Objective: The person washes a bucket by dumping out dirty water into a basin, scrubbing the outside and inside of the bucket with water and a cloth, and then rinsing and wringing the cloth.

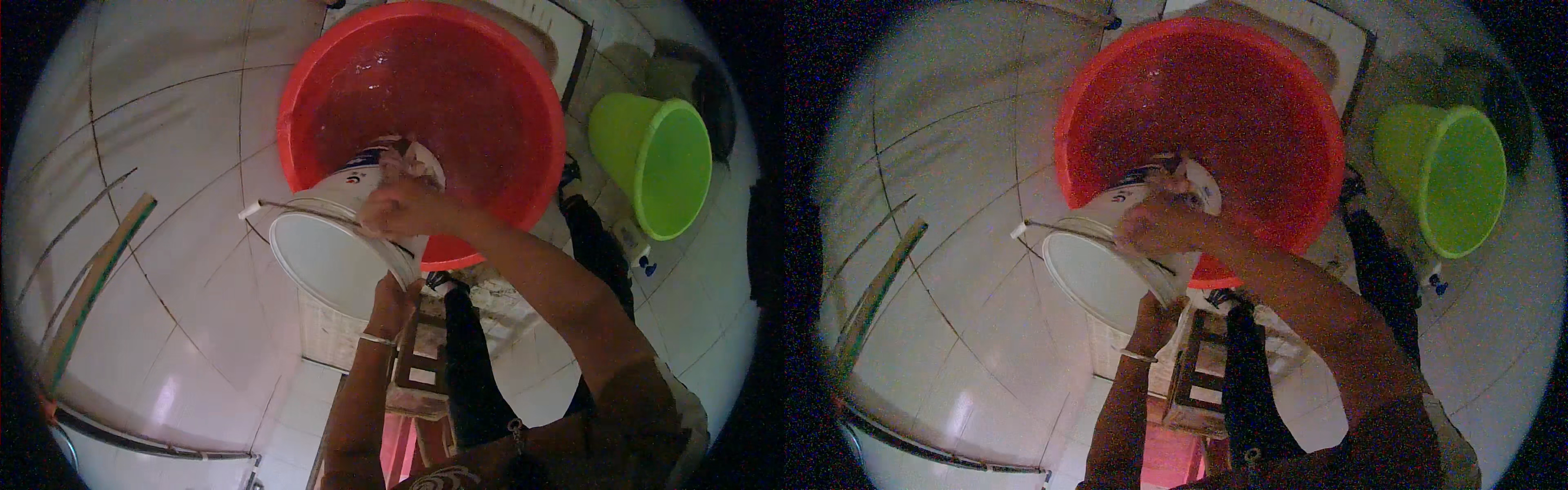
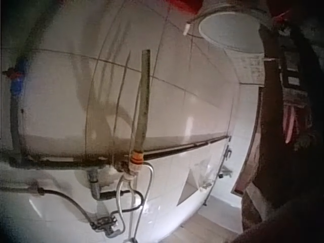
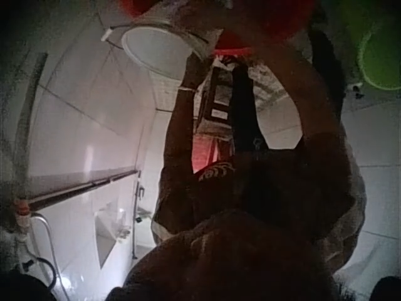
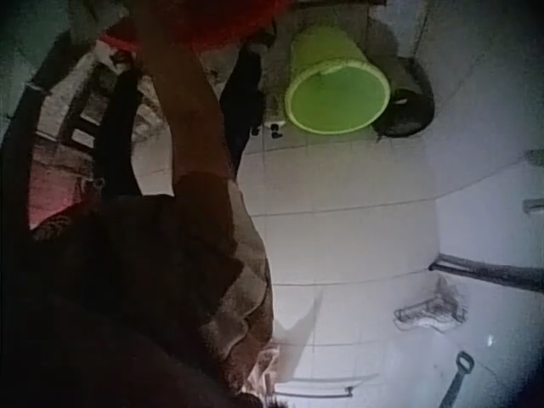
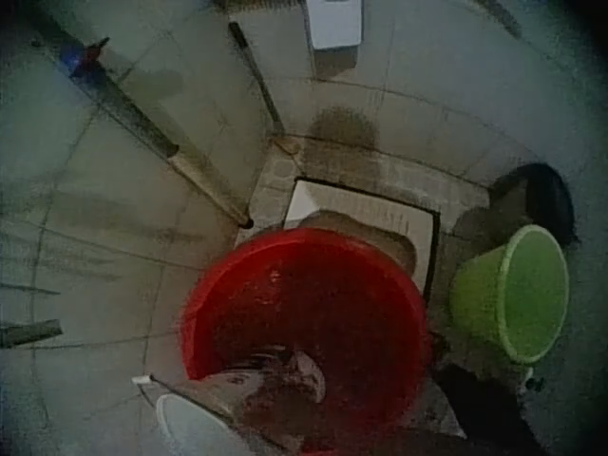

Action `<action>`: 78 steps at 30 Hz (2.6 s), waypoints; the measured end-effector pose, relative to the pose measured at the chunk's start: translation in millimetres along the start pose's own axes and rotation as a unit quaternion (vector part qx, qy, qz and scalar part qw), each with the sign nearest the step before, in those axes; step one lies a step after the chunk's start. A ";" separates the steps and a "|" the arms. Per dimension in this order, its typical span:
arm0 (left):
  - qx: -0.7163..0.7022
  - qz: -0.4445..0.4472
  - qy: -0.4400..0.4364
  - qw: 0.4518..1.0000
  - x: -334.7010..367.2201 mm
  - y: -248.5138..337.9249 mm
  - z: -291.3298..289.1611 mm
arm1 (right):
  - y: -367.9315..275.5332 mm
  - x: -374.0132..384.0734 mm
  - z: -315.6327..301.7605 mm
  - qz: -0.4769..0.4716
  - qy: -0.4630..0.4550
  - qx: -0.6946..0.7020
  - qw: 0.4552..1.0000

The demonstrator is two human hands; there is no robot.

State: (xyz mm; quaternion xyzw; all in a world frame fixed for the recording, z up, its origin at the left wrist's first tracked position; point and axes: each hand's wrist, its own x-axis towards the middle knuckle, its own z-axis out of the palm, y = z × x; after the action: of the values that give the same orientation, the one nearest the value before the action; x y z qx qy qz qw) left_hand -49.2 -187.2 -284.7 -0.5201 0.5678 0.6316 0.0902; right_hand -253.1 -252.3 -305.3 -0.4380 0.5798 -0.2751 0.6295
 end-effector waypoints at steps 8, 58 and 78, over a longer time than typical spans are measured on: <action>-0.610 0.029 0.136 0.780 -44.4 61.6 -28.1 | -9.4 -74.0 58.1 -0.160 -0.110 -0.051 0.980; 0.032 0.049 0.091 0.994 -20.6 -65.3 31.9 | 4.0 78.9 112.7 -0.121 -0.075 -0.214 0.966; 0.230 -0.020 0.252 0.940 -99.5 -43.7 98.2 | 110.6 -33.4 -34.8 -0.149 0.220 0.338 0.903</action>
State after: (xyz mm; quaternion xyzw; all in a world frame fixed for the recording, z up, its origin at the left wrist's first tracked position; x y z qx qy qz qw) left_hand -28.8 -45.4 -254.7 -0.6388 0.6912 0.3296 0.0743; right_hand -310.7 -180.5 -383.3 -0.2080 0.5041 -0.6346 0.5477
